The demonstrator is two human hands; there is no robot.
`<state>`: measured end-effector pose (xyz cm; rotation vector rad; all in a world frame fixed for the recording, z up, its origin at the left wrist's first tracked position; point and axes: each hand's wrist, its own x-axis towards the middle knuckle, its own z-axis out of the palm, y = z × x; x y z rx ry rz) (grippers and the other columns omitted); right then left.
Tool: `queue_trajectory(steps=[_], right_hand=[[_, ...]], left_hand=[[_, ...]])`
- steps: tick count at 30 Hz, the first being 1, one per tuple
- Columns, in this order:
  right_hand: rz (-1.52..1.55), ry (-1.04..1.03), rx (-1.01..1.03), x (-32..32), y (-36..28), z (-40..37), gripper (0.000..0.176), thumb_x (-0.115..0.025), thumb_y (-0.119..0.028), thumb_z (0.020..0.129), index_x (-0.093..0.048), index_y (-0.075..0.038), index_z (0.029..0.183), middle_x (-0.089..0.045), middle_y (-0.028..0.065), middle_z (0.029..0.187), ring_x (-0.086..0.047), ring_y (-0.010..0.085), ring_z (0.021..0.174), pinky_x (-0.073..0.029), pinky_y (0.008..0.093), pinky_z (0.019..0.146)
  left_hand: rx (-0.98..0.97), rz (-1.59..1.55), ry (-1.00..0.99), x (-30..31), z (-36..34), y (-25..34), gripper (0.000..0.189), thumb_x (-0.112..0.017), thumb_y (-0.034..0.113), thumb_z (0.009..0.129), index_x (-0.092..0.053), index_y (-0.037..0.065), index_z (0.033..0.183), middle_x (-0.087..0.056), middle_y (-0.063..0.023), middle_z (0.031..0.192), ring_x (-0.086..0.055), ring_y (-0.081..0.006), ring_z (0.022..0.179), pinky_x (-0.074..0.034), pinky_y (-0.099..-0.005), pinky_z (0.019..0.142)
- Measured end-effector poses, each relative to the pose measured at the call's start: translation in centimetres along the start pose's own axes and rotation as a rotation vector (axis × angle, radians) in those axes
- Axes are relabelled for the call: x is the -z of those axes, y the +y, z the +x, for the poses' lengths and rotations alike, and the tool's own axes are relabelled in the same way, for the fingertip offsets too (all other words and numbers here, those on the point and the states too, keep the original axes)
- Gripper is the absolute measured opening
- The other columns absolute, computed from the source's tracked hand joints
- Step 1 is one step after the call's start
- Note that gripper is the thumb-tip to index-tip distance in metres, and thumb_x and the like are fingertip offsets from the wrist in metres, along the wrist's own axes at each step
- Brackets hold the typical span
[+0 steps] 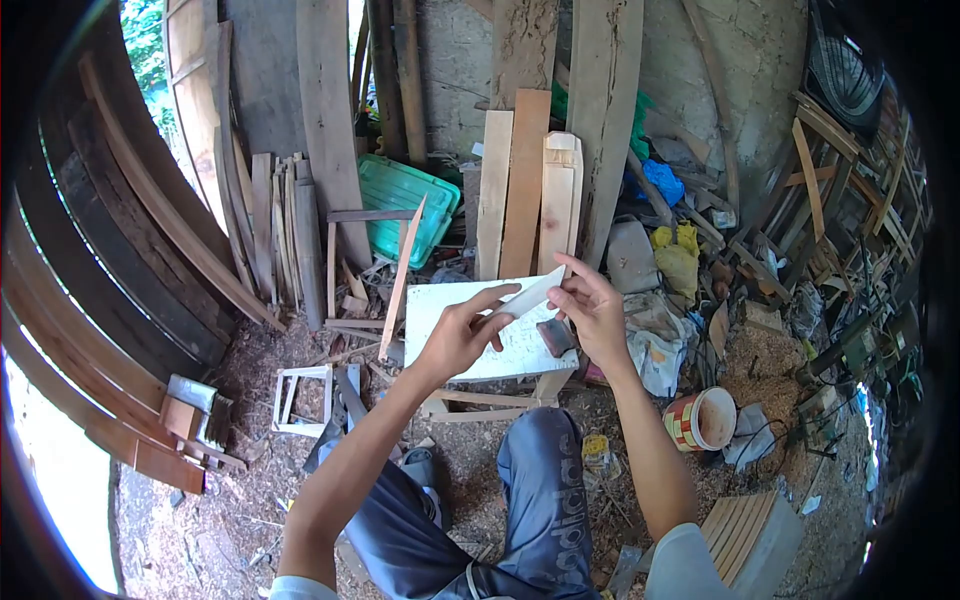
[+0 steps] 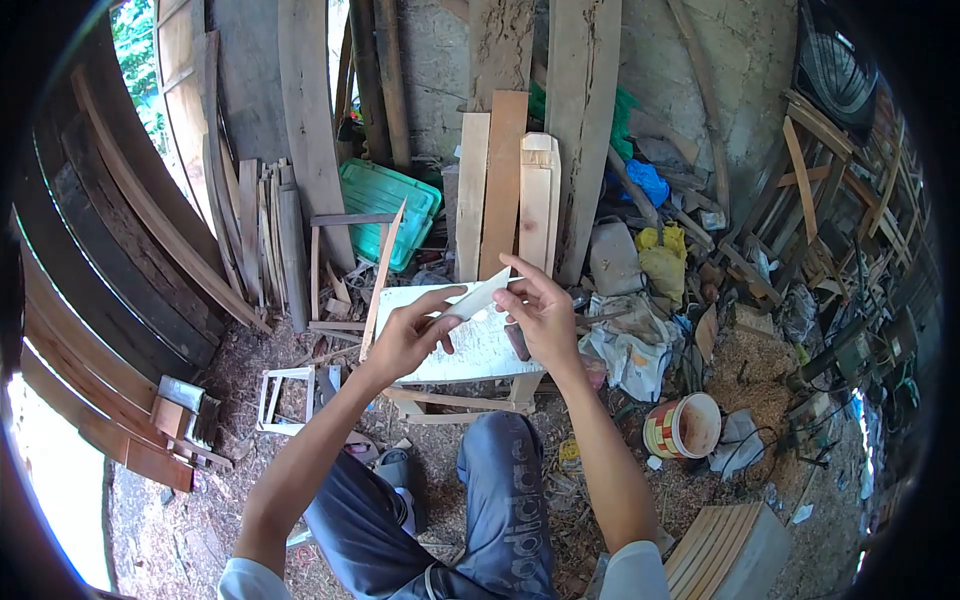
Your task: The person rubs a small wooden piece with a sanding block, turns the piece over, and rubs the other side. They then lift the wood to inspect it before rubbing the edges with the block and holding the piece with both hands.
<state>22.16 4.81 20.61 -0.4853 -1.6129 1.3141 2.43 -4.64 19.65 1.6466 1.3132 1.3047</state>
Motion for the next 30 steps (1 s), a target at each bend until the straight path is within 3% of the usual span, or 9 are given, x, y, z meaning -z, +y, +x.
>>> queue_trajectory(steps=[5,7,8,13,17,24,27,29,30], right_hand=[[-0.059,0.092,-0.057,0.1,0.2,0.1,0.032,-0.071,-0.013,0.092,-0.066,-0.003,0.123,-0.071,0.0030,0.085,-0.063,0.0058,0.075,-0.046,0.0185,0.061],[-0.056,0.112,-0.086,0.2,0.1,0.3,0.030,-0.072,-0.014,0.092,-0.067,-0.002,0.119,-0.070,0.0024,0.083,-0.062,0.0052,0.073,-0.045,0.0184,0.059],[-0.052,0.130,-0.116,0.3,0.2,0.4,0.028,-0.072,-0.015,0.092,-0.069,-0.002,0.116,-0.070,0.0019,0.082,-0.061,0.0047,0.070,-0.044,0.0182,0.057],[0.127,0.187,-0.178,0.6,1.0,0.8,0.021,-0.074,-0.019,0.091,-0.070,-0.001,0.100,-0.066,0.0004,0.075,-0.055,0.0050,0.063,-0.041,0.0194,0.055],[0.171,0.211,-0.239,1.3,1.9,1.1,0.024,-0.074,-0.026,0.092,-0.070,-0.003,0.089,-0.064,-0.0003,0.071,-0.053,0.0053,0.060,-0.041,0.0204,0.054],[0.129,0.283,-0.287,2.6,4.4,2.0,0.030,-0.070,-0.032,0.095,-0.070,-0.004,0.087,-0.063,-0.0010,0.072,-0.051,0.0032,0.059,-0.040,0.0190,0.053],[0.126,0.356,-0.373,4.1,8.8,2.3,0.029,-0.067,-0.030,0.096,-0.070,-0.003,0.087,-0.066,0.0041,0.071,-0.059,0.0118,0.063,-0.047,0.0256,0.059],[-0.580,0.213,-0.201,5.3,13.4,1.6,0.029,-0.064,-0.029,0.096,-0.068,0.000,0.096,-0.068,0.0117,0.076,-0.067,0.0274,0.072,-0.053,0.0364,0.070],[-0.797,0.174,-0.219,4.6,13.8,0.0,0.034,-0.065,-0.032,0.093,-0.064,-0.001,0.107,-0.069,0.0207,0.090,-0.067,0.0392,0.089,-0.052,0.0444,0.084]], left_hand=[[-0.015,0.026,-0.025,0.1,-0.3,-0.1,0.042,-0.067,0.011,0.095,-0.059,0.005,0.136,-0.068,-0.0090,0.093,-0.058,-0.0075,0.067,-0.049,-0.0247,0.062],[-0.203,0.303,0.012,0.1,-0.4,0.3,0.045,-0.070,0.012,0.093,-0.059,0.005,0.136,-0.068,-0.0079,0.092,-0.055,-0.0075,0.065,-0.048,-0.0248,0.060],[-0.201,0.302,0.009,0.1,-0.5,-0.1,0.045,-0.070,0.012,0.093,-0.059,0.005,0.136,-0.068,-0.0079,0.092,-0.055,-0.0075,0.065,-0.048,-0.0248,0.060],[0.059,0.197,-0.060,0.0,-0.5,-0.9,0.044,-0.064,0.021,0.099,-0.056,0.006,0.139,-0.070,-0.0065,0.094,-0.054,-0.0085,0.064,-0.048,-0.0267,0.061],[0.042,0.129,-0.126,0.0,-0.3,-1.7,0.045,-0.058,0.027,0.102,-0.055,0.006,0.141,-0.071,-0.0073,0.098,-0.055,-0.0099,0.065,-0.049,-0.0275,0.063],[0.163,-0.040,-0.184,0.8,-0.6,-5.4,0.043,-0.054,0.028,0.104,-0.054,0.006,0.141,-0.071,-0.0069,0.103,-0.057,-0.0109,0.072,-0.050,-0.0276,0.069],[0.179,-0.060,-0.104,0.4,-0.9,-8.8,0.038,-0.053,0.028,0.104,-0.062,0.001,0.130,-0.070,-0.0089,0.096,-0.055,-0.0128,0.069,-0.050,-0.0284,0.067],[0.275,0.135,0.035,-0.4,-0.9,-10.7,0.033,-0.053,0.026,0.104,-0.066,-0.002,0.116,-0.066,-0.0118,0.086,-0.054,-0.0127,0.071,-0.048,-0.0298,0.065],[0.294,0.168,0.123,-1.2,-0.9,-11.8,0.030,-0.054,0.024,0.103,-0.066,-0.003,0.105,-0.063,-0.0159,0.085,-0.059,-0.0184,0.073,-0.049,-0.0349,0.065]])
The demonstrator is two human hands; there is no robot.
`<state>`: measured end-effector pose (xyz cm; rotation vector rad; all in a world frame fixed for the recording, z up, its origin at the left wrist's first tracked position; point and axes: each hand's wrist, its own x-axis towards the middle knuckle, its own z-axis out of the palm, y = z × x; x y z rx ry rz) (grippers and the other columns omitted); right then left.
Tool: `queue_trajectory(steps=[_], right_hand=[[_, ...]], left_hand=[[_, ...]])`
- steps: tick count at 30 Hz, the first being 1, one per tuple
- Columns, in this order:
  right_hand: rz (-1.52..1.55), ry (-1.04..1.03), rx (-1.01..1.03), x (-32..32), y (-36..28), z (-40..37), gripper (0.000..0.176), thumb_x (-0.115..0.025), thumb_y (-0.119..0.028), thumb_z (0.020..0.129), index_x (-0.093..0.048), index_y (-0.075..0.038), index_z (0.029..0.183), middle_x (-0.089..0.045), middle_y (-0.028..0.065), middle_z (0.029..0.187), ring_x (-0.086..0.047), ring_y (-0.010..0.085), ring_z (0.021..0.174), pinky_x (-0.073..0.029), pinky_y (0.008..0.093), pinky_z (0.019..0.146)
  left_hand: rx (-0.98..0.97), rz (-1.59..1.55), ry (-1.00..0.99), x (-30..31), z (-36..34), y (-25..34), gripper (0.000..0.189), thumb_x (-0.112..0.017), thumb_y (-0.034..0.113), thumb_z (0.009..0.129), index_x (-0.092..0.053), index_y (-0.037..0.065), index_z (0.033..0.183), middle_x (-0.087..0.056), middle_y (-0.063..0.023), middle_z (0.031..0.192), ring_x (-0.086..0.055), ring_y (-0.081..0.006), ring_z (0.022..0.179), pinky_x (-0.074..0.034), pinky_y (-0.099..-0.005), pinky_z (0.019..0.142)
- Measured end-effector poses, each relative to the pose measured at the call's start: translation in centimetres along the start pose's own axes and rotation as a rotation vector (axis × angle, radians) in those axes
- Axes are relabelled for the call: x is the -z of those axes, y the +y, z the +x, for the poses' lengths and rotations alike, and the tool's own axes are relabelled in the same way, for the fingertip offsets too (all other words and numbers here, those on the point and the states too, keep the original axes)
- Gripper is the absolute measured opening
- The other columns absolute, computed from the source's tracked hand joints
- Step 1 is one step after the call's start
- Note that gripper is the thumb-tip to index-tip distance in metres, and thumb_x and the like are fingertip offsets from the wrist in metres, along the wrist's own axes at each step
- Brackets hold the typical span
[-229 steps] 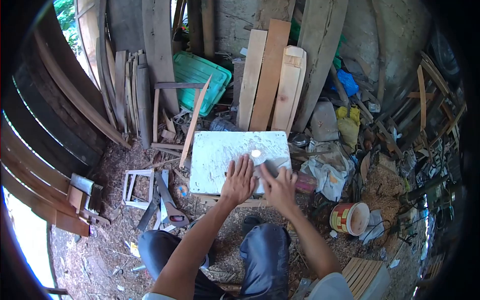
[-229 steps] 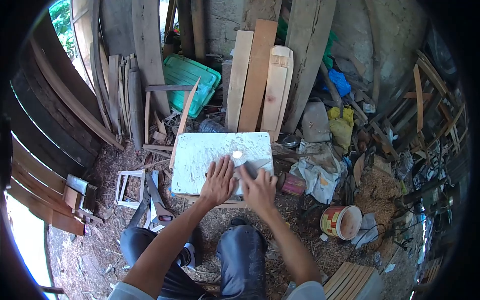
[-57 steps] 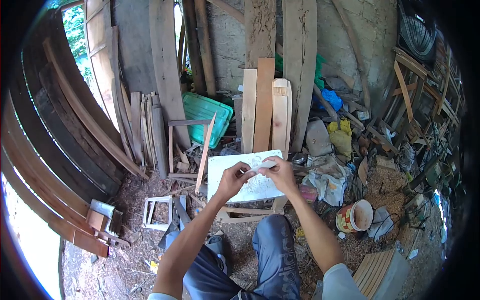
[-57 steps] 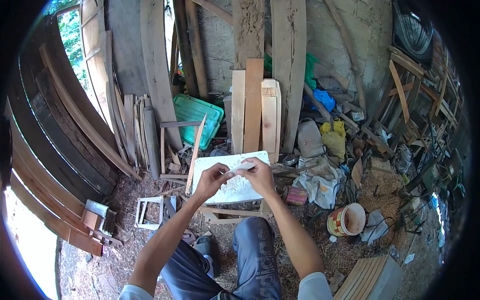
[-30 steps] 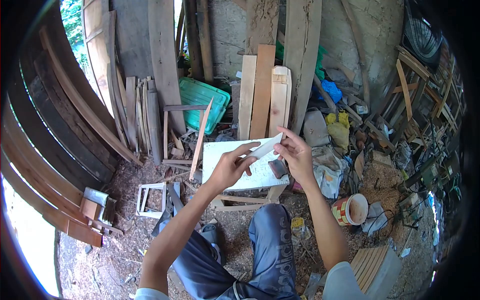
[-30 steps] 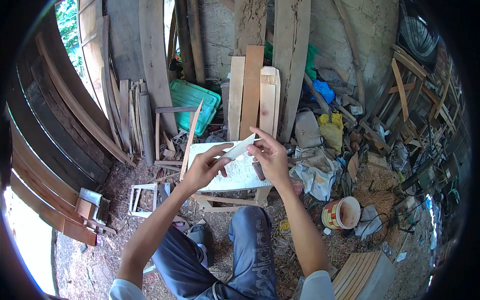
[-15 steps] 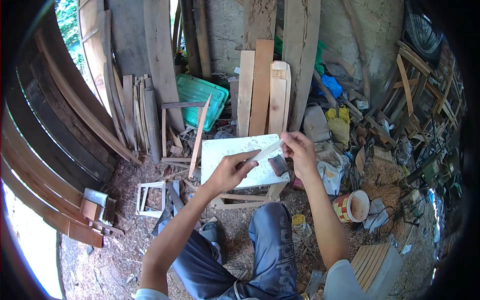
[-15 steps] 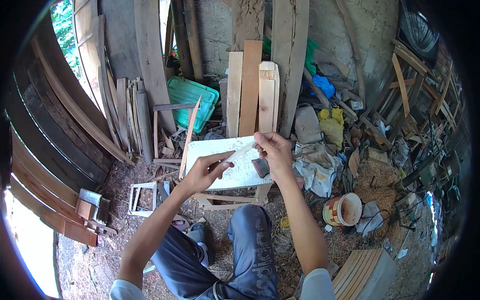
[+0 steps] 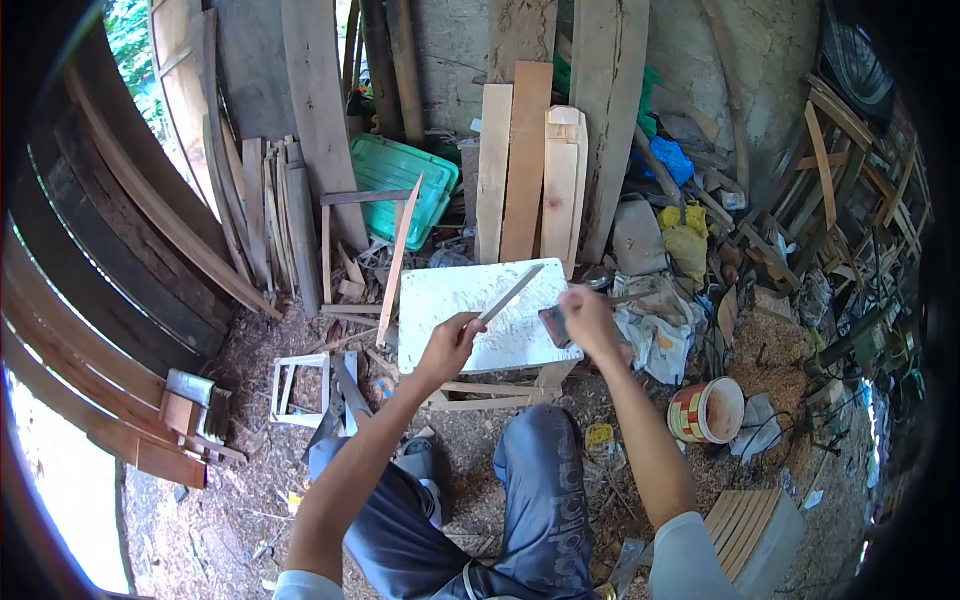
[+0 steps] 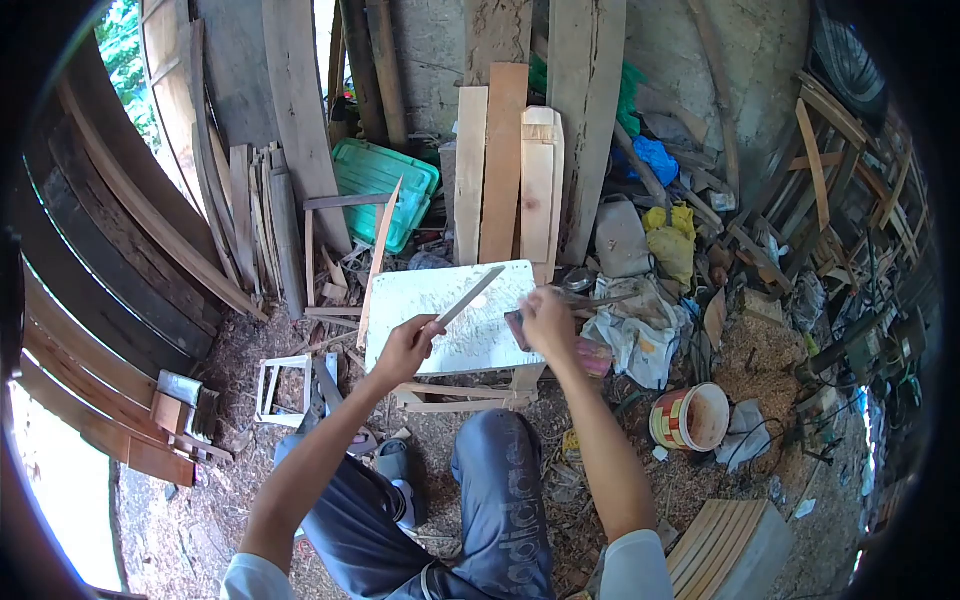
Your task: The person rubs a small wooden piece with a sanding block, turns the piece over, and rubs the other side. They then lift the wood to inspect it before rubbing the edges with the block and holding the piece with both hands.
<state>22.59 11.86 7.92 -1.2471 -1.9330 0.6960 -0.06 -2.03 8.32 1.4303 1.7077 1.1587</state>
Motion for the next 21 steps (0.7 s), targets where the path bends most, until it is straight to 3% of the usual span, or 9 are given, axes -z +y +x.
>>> queue_trajectory(steps=[1,3,4,7,8,13,16,21], right_hand=[[-0.292,-0.110,-0.023,-0.6,1.0,-0.8,0.044,-0.069,-0.037,0.090,-0.058,-0.005,0.118,-0.064,0.0210,0.110,-0.062,0.0375,0.104,-0.048,0.0470,0.091],[-0.515,-0.175,-0.038,-1.6,1.2,-3.5,0.051,-0.075,-0.037,0.085,-0.053,-0.009,0.122,-0.057,0.0198,0.120,-0.054,0.0374,0.116,-0.043,0.0519,0.096],[-0.523,-0.184,-0.039,-1.7,1.4,-4.0,0.051,-0.075,-0.037,0.085,-0.053,-0.009,0.122,-0.057,0.0198,0.120,-0.054,0.0374,0.116,-0.043,0.0519,0.096],[-0.496,-0.110,0.075,-2.2,2.0,-4.7,0.056,-0.078,-0.035,0.081,-0.049,-0.011,0.123,-0.054,0.0172,0.120,-0.050,0.0376,0.118,-0.041,0.0552,0.095],[-0.497,-0.085,0.085,-2.4,2.2,-4.5,0.054,-0.078,-0.032,0.081,-0.049,-0.011,0.121,-0.054,0.0173,0.119,-0.051,0.0377,0.116,-0.042,0.0540,0.094],[-0.390,0.023,0.026,-2.9,3.4,-2.9,0.051,-0.076,-0.024,0.083,-0.050,-0.012,0.125,-0.055,0.0166,0.116,-0.052,0.0386,0.112,-0.043,0.0505,0.094],[-0.199,0.105,0.177,-3.1,2.6,-2.5,0.053,-0.074,-0.021,0.084,-0.054,-0.013,0.132,-0.056,0.0189,0.111,-0.053,0.0406,0.107,-0.044,0.0496,0.094],[-0.207,0.150,0.235,-6.4,1.3,-3.0,0.045,-0.076,-0.018,0.082,-0.062,-0.009,0.125,-0.055,0.0192,0.112,-0.053,0.0405,0.107,-0.045,0.0492,0.092]], left_hand=[[0.001,-0.004,0.004,-0.8,0.2,-1.3,0.030,-0.054,0.024,0.103,-0.066,-0.003,0.105,-0.063,-0.0159,0.085,-0.059,-0.0184,0.073,-0.049,-0.0349,0.065],[-0.381,0.207,0.153,-2.2,0.6,-3.1,0.028,-0.056,0.021,0.102,-0.064,-0.002,0.114,-0.066,-0.0134,0.094,-0.063,-0.0225,0.070,-0.050,-0.0342,0.065],[-0.369,0.249,0.153,-2.7,0.8,-3.6,0.024,-0.059,0.016,0.098,-0.065,-0.003,0.112,-0.063,-0.0177,0.096,-0.064,-0.0341,0.078,-0.052,-0.0404,0.071],[-0.377,0.297,0.131,-4.1,1.1,-5.1,0.018,-0.058,0.013,0.097,-0.064,-0.002,0.102,-0.062,-0.0180,0.096,-0.060,-0.0390,0.088,-0.050,-0.0452,0.079],[-0.431,0.399,0.155,-4.4,1.4,-5.6,0.014,-0.059,0.011,0.095,-0.064,0.000,0.101,-0.061,-0.0162,0.094,-0.059,-0.0365,0.093,-0.049,-0.0444,0.084],[-0.477,0.460,0.186,-4.8,1.5,-6.5,0.014,-0.062,0.012,0.091,-0.065,0.002,0.100,-0.062,-0.0139,0.093,-0.059,-0.0344,0.093,-0.050,-0.0423,0.083],[-0.491,0.429,0.162,-3.9,1.1,-7.0,0.014,-0.066,0.012,0.089,-0.066,0.003,0.098,-0.062,-0.0127,0.091,-0.060,-0.0337,0.090,-0.050,-0.0421,0.081],[-0.418,0.354,0.154,-4.0,1.3,-6.7,0.012,-0.069,0.013,0.087,-0.067,0.004,0.095,-0.062,-0.0122,0.090,-0.061,-0.0325,0.089,-0.050,-0.0417,0.080]])
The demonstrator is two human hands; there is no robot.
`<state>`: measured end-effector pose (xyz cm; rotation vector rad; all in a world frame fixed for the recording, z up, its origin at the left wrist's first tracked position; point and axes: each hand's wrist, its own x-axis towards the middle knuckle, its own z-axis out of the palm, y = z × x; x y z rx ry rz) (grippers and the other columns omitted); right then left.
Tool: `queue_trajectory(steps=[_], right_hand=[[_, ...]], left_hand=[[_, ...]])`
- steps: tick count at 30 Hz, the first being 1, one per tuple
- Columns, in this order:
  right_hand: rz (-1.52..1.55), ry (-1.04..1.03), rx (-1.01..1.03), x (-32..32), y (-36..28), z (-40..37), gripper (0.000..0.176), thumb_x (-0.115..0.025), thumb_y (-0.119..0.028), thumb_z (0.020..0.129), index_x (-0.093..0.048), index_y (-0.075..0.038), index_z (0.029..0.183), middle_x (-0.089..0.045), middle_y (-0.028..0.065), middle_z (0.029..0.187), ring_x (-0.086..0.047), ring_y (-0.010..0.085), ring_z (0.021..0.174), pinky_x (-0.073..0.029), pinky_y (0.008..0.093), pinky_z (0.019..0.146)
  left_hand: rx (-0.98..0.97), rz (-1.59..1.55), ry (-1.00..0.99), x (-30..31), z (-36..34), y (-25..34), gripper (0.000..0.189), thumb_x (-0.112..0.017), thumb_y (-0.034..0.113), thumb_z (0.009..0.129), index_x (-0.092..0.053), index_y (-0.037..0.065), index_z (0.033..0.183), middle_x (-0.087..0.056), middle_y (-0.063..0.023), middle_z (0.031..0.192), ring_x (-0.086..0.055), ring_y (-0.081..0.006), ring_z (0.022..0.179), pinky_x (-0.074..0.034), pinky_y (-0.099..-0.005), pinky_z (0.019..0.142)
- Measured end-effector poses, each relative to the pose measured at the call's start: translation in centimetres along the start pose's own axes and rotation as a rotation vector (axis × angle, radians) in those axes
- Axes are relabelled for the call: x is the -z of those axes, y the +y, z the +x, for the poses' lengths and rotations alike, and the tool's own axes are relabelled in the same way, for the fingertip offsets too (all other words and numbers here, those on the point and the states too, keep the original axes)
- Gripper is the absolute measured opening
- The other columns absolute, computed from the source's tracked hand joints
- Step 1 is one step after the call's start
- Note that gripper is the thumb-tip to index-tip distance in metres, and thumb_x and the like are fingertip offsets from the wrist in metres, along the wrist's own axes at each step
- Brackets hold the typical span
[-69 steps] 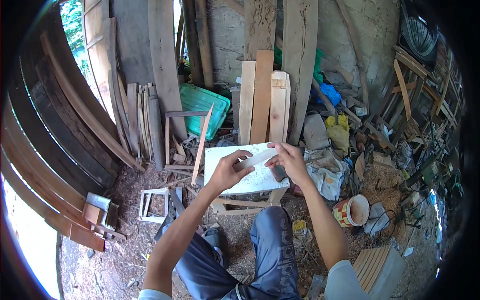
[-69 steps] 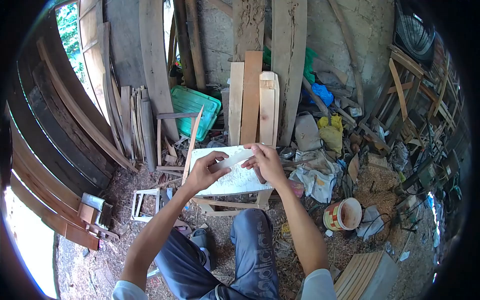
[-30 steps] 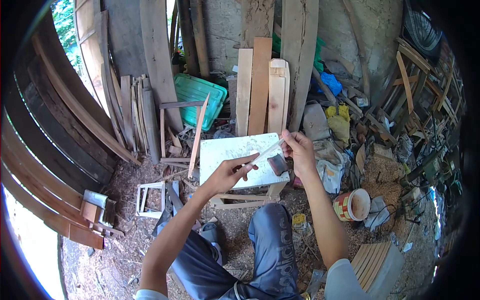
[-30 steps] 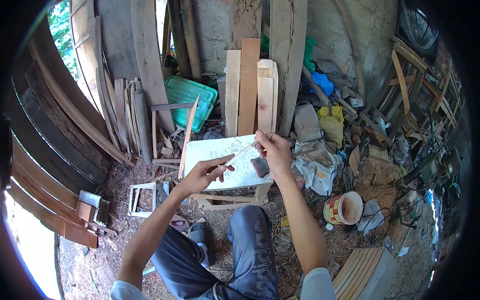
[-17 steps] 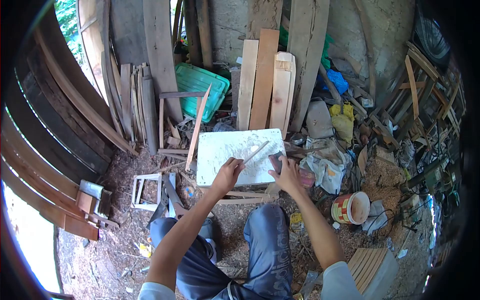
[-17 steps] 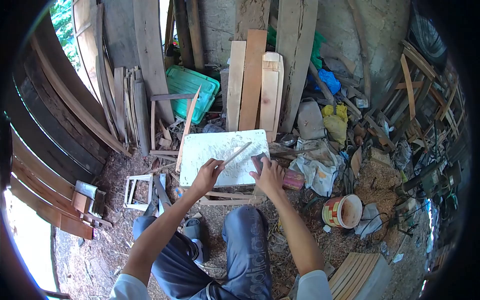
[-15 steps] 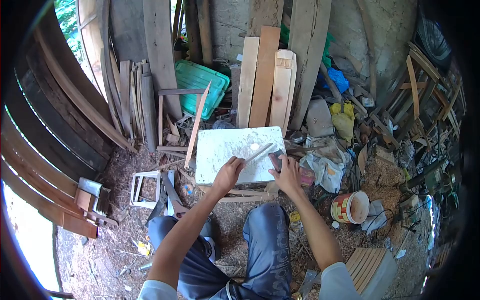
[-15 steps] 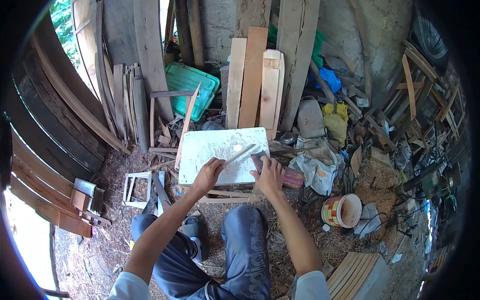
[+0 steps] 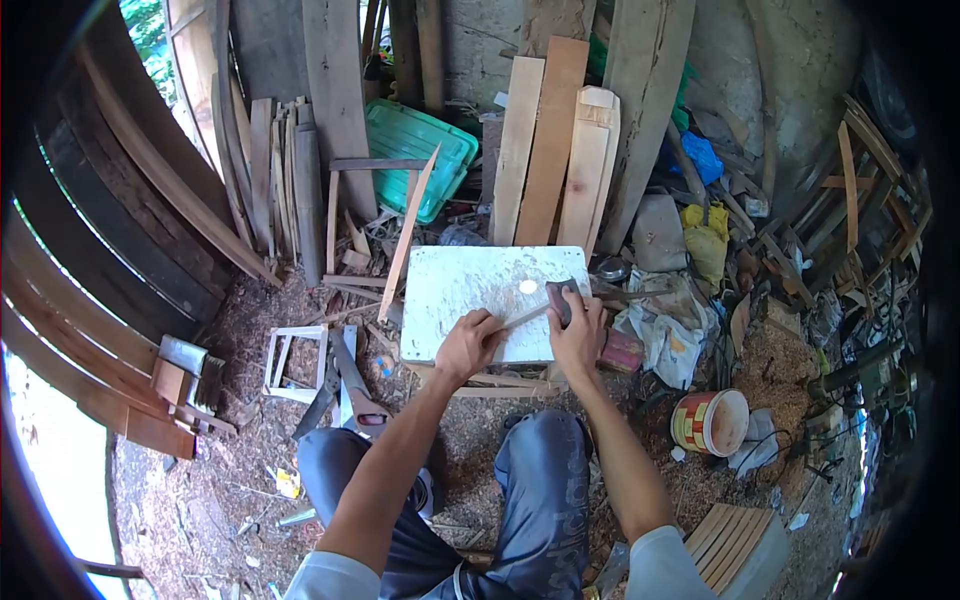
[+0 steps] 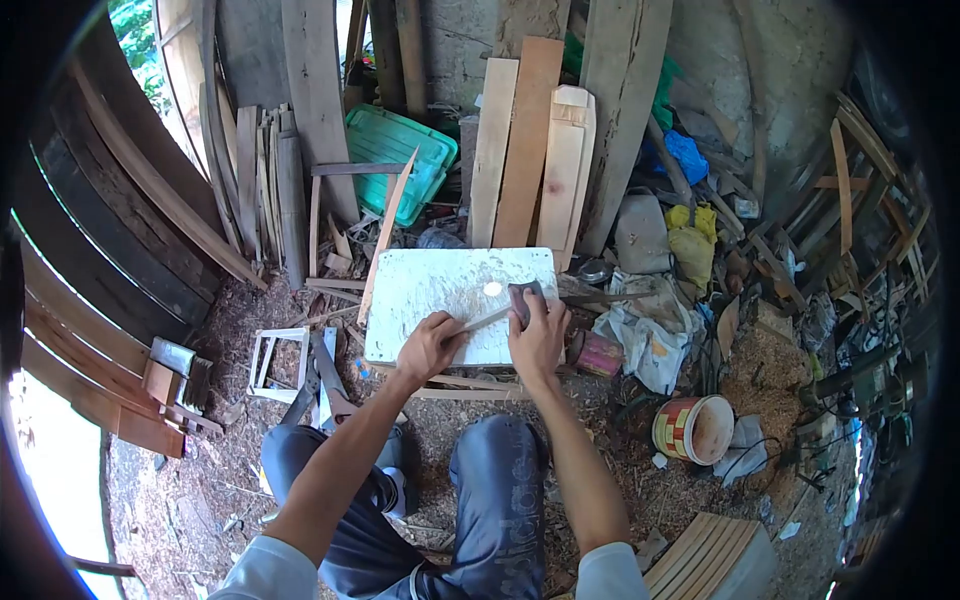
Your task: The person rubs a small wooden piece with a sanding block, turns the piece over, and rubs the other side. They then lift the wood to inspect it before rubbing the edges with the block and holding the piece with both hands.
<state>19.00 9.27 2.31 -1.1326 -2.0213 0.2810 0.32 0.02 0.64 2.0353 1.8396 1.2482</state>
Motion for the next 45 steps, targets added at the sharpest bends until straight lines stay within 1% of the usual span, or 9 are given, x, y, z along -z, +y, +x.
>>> queue_trajectory(steps=[4,10,14,20,24,30,34,40,45], right_hand=[[0.021,-0.116,0.219,0.0,-1.8,-1.0,0.042,-0.075,-0.021,0.084,-0.065,-0.010,0.123,-0.055,0.0170,0.111,-0.053,0.0365,0.103,-0.044,0.0481,0.089],[-0.117,-0.026,0.038,-0.7,-1.0,1.1,0.044,-0.074,-0.021,0.083,-0.065,-0.011,0.125,-0.056,0.0165,0.112,-0.055,0.0343,0.102,-0.044,0.0463,0.089],[0.012,-0.185,0.308,-0.3,-3.1,0.1,0.040,-0.076,-0.021,0.083,-0.067,-0.010,0.120,-0.057,0.0189,0.111,-0.056,0.0368,0.103,-0.048,0.0448,0.087],[-0.069,-0.048,0.063,-1.3,-1.1,2.4,0.041,-0.072,-0.019,0.085,-0.064,-0.008,0.124,-0.055,0.0231,0.109,-0.055,0.0397,0.103,-0.048,0.0490,0.083],[0.017,-0.232,0.290,0.1,-2.1,0.2,0.043,-0.072,-0.020,0.085,-0.064,-0.010,0.126,-0.055,0.0218,0.110,-0.055,0.0388,0.102,-0.048,0.0456,0.085],[-0.013,-0.022,0.095,-0.9,-0.6,1.6,0.040,-0.073,-0.018,0.084,-0.064,-0.007,0.122,-0.055,0.0201,0.104,-0.056,0.0401,0.098,-0.046,0.0493,0.085],[0.106,-0.250,0.274,0.6,-2.6,-0.5,0.036,-0.072,-0.018,0.085,-0.067,-0.009,0.119,-0.056,0.0213,0.105,-0.057,0.0388,0.097,-0.049,0.0487,0.082],[-0.147,0.011,0.099,-0.4,-0.4,2.2,0.036,-0.073,-0.022,0.084,-0.068,-0.010,0.117,-0.057,0.0157,0.099,-0.059,0.0337,0.092,-0.049,0.0467,0.077],[-0.022,-0.173,0.267,0.6,-2.4,0.2,0.034,-0.073,-0.023,0.084,-0.069,-0.012,0.116,-0.058,0.0148,0.100,-0.059,0.0338,0.093,-0.050,0.0457,0.077]], left_hand=[[-0.016,0.025,0.042,-0.4,-0.2,-0.3,0.014,-0.068,0.015,0.088,-0.066,0.004,0.096,-0.061,-0.0118,0.092,-0.061,-0.0321,0.090,-0.050,-0.0414,0.081],[0.025,0.130,0.018,-0.6,-0.4,-0.2,0.014,-0.064,0.016,0.091,-0.063,0.006,0.100,-0.059,-0.0104,0.095,-0.058,-0.0308,0.095,-0.046,-0.0422,0.084],[0.053,0.130,0.010,-0.5,-0.3,-0.9,0.014,-0.061,0.018,0.093,-0.062,0.007,0.102,-0.059,-0.0101,0.096,-0.058,-0.0302,0.096,-0.045,-0.0427,0.085],[0.037,0.347,0.000,-0.6,-0.2,-0.3,0.020,-0.058,0.025,0.096,-0.059,0.006,0.104,-0.058,-0.0103,0.097,-0.055,-0.0296,0.095,-0.041,-0.0428,0.084],[0.084,0.277,-0.061,0.0,0.0,-0.2,0.022,-0.055,0.025,0.097,-0.058,0.005,0.106,-0.057,-0.0105,0.098,-0.054,-0.0295,0.095,-0.040,-0.0427,0.084],[0.040,0.331,-0.046,0.0,0.0,0.0,0.020,-0.054,0.026,0.097,-0.056,0.006,0.102,-0.058,-0.0116,0.097,-0.054,-0.0300,0.095,-0.041,-0.0426,0.083],[0.044,0.337,-0.071,0.0,0.1,0.0,0.018,-0.055,0.024,0.096,-0.056,0.007,0.101,-0.058,-0.0114,0.096,-0.054,-0.0301,0.096,-0.041,-0.0438,0.082],[0.039,0.365,-0.056,-0.2,-0.1,-0.2,0.017,-0.055,0.023,0.095,-0.056,0.007,0.101,-0.057,-0.0111,0.097,-0.054,-0.0304,0.097,-0.041,-0.0447,0.084],[0.083,0.364,-0.080,0.1,0.1,0.3,0.016,-0.057,0.024,0.094,-0.057,0.008,0.099,-0.057,-0.0106,0.098,-0.054,-0.0301,0.099,-0.041,-0.0443,0.086]])
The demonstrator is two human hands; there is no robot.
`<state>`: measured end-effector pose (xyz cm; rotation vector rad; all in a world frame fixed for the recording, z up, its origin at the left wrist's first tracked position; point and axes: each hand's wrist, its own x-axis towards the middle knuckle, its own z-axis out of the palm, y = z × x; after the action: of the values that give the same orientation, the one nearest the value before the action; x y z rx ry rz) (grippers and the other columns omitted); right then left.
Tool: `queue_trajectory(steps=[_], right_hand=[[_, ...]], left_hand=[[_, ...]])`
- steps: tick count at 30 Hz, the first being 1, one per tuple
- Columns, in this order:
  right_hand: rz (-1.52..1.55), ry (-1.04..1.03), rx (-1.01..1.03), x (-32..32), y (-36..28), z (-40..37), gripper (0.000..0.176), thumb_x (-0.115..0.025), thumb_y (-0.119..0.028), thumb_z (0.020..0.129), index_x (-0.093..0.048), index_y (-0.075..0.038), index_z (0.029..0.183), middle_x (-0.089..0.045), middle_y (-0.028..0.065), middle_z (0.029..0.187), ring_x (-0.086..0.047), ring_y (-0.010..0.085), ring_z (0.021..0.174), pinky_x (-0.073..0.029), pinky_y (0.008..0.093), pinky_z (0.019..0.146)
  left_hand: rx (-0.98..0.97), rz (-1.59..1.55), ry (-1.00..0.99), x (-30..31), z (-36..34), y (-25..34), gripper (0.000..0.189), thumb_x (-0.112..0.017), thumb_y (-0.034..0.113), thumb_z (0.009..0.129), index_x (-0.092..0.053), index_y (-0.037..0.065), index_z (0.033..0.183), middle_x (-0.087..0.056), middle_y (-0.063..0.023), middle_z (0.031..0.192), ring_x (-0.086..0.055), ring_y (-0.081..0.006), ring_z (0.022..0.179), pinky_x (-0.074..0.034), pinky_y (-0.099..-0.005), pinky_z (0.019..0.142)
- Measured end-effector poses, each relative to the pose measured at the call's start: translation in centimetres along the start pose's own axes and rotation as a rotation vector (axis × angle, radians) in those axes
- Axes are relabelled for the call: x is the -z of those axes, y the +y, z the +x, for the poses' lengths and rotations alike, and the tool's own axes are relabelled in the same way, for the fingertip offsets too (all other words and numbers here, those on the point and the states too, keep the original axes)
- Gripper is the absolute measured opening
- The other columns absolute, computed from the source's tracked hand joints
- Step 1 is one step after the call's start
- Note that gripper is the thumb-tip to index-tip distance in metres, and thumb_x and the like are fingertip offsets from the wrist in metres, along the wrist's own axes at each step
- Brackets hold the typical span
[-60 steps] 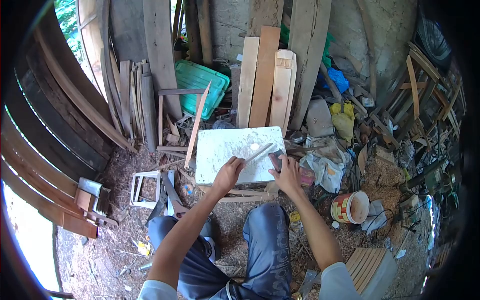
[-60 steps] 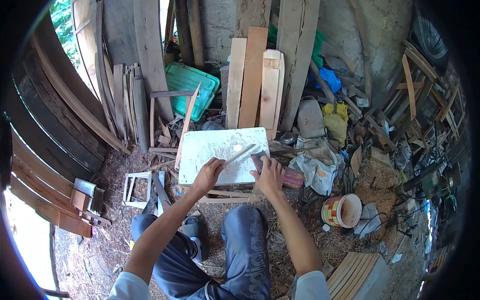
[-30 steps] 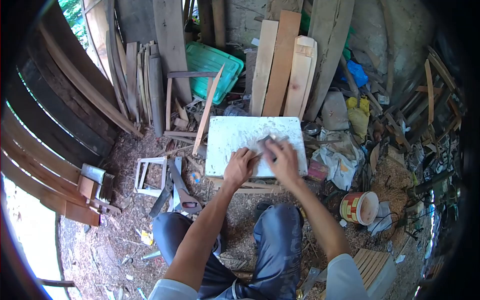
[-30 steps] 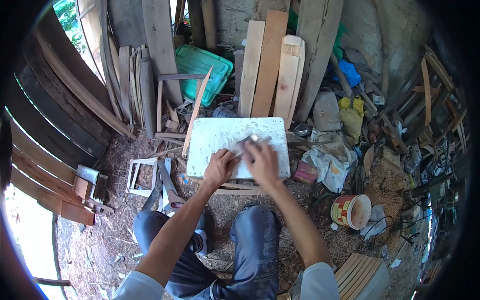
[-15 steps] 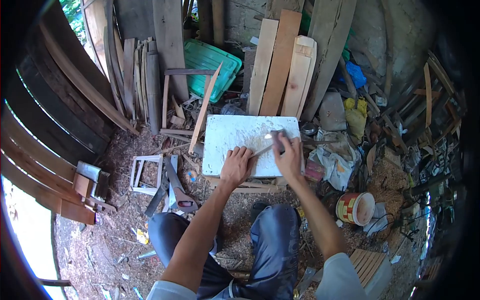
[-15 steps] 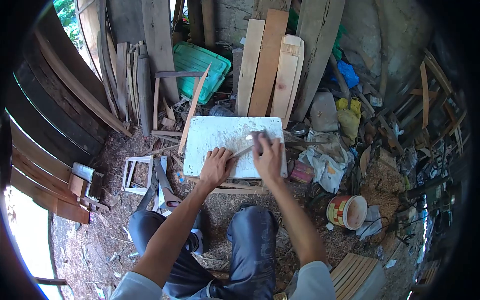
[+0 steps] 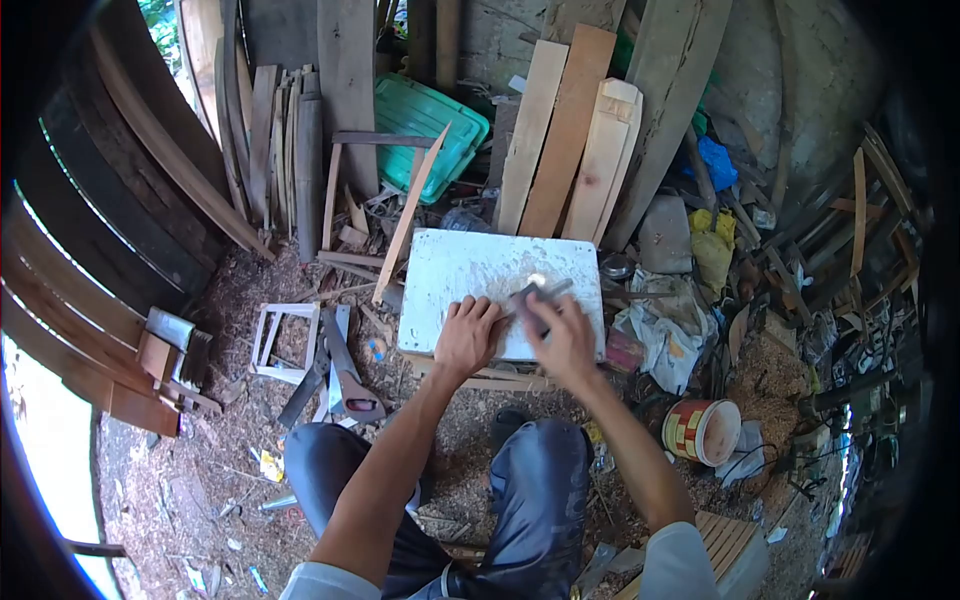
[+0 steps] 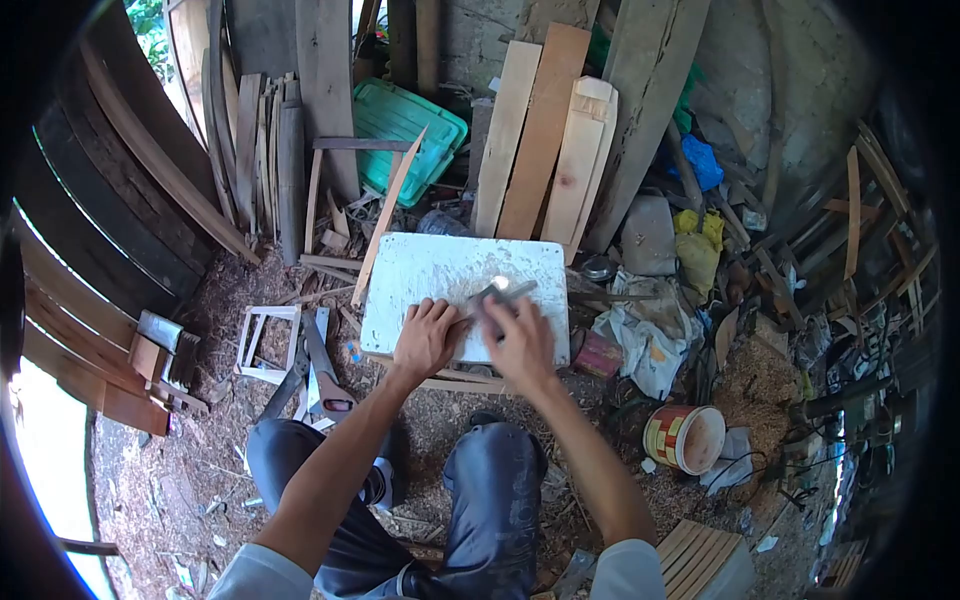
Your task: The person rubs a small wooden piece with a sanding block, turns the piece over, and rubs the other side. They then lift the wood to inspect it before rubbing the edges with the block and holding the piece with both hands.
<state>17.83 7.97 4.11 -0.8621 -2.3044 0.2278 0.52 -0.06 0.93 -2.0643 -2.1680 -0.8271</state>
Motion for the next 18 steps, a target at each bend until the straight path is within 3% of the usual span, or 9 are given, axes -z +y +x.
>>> queue_trajectory(steps=[4,5,7,9,11,13,15,17,18], right_hand=[[-0.136,0.135,-0.172,-0.5,2.7,2.0,0.037,-0.073,-0.022,0.082,-0.069,-0.011,0.117,-0.057,0.0161,0.101,-0.058,0.0350,0.096,-0.048,0.0475,0.080],[-0.169,0.183,-0.178,-1.3,2.3,1.8,0.037,-0.072,-0.022,0.083,-0.069,-0.011,0.118,-0.057,0.0169,0.102,-0.058,0.0355,0.097,-0.048,0.0476,0.081],[0.064,0.056,-0.091,-1.2,0.0,0.9,0.037,-0.072,-0.022,0.083,-0.069,-0.011,0.118,-0.056,0.0182,0.103,-0.058,0.0364,0.098,-0.048,0.0479,0.082],[0.068,-0.025,-0.002,-0.6,-0.7,0.6,0.037,-0.071,-0.023,0.083,-0.069,-0.012,0.119,-0.057,0.0167,0.104,-0.058,0.0358,0.100,-0.049,0.0467,0.084],[-0.050,-0.042,-0.053,0.0,1.4,1.4,0.037,-0.072,-0.023,0.083,-0.069,-0.014,0.119,-0.057,0.0147,0.104,-0.058,0.0351,0.098,-0.048,0.0467,0.083],[-0.145,0.076,-0.209,0.0,2.8,2.8,0.036,-0.072,-0.022,0.083,-0.069,-0.013,0.118,-0.057,0.0145,0.101,-0.057,0.0340,0.094,-0.046,0.0481,0.080],[-0.192,0.179,-0.171,-1.5,2.0,2.5,0.036,-0.072,-0.021,0.083,-0.069,-0.012,0.118,-0.056,0.0164,0.102,-0.057,0.0351,0.095,-0.047,0.0477,0.081],[0.085,0.045,-0.080,-2.0,-0.3,0.9,0.036,-0.073,-0.021,0.082,-0.069,-0.012,0.117,-0.057,0.0184,0.106,-0.057,0.0364,0.098,-0.048,0.0466,0.084],[0.027,0.018,-0.024,-1.1,-1.0,0.7,0.036,-0.073,-0.022,0.082,-0.069,-0.013,0.117,-0.057,0.0176,0.106,-0.058,0.0355,0.099,-0.048,0.0469,0.084]], left_hand=[[-0.051,-0.004,0.151,-0.3,-0.1,0.0,0.016,-0.057,0.023,0.094,-0.058,0.009,0.100,-0.056,-0.0109,0.100,-0.053,-0.0299,0.102,-0.040,-0.0457,0.092],[-0.056,-0.018,0.151,-0.3,0.0,0.0,0.017,-0.056,0.023,0.094,-0.058,0.008,0.101,-0.056,-0.0122,0.106,-0.051,-0.0313,0.110,-0.037,-0.0470,0.100],[-0.070,-0.042,0.150,-0.7,0.1,-0.1,0.019,-0.056,0.023,0.095,-0.057,0.007,0.105,-0.057,-0.0147,0.118,-0.047,-0.0340,0.128,-0.031,-0.0494,0.115],[-0.054,-0.099,0.128,-1.2,0.3,-0.6,0.021,-0.055,0.023,0.096,-0.057,0.006,0.108,-0.057,-0.0152,0.123,-0.045,-0.0352,0.132,-0.030,-0.0499,0.116],[-0.035,-0.158,0.089,-1.5,-0.2,-0.7,0.023,-0.054,0.023,0.096,-0.057,0.006,0.111,-0.056,-0.0156,0.127,-0.043,-0.0364,0.136,-0.029,-0.0503,0.117],[-0.028,-0.139,0.076,-1.2,-0.1,-0.6,0.025,-0.054,0.023,0.097,-0.056,0.005,0.115,-0.056,-0.0158,0.130,-0.045,-0.0370,0.135,-0.032,-0.0498,0.116],[-0.024,-0.143,0.082,-1.1,-0.1,-0.5,0.025,-0.053,0.022,0.097,-0.056,0.005,0.115,-0.056,-0.0158,0.129,-0.046,-0.0367,0.133,-0.033,-0.0490,0.116],[-0.049,-0.118,0.089,-1.4,0.0,-0.7,0.024,-0.053,0.021,0.097,-0.056,0.005,0.114,-0.056,-0.0160,0.128,-0.047,-0.0366,0.133,-0.034,-0.0488,0.115],[-0.052,-0.115,0.091,-1.4,0.3,-0.7,0.024,-0.053,0.021,0.097,-0.056,0.005,0.114,-0.056,-0.0160,0.128,-0.047,-0.0366,0.133,-0.034,-0.0488,0.115]])
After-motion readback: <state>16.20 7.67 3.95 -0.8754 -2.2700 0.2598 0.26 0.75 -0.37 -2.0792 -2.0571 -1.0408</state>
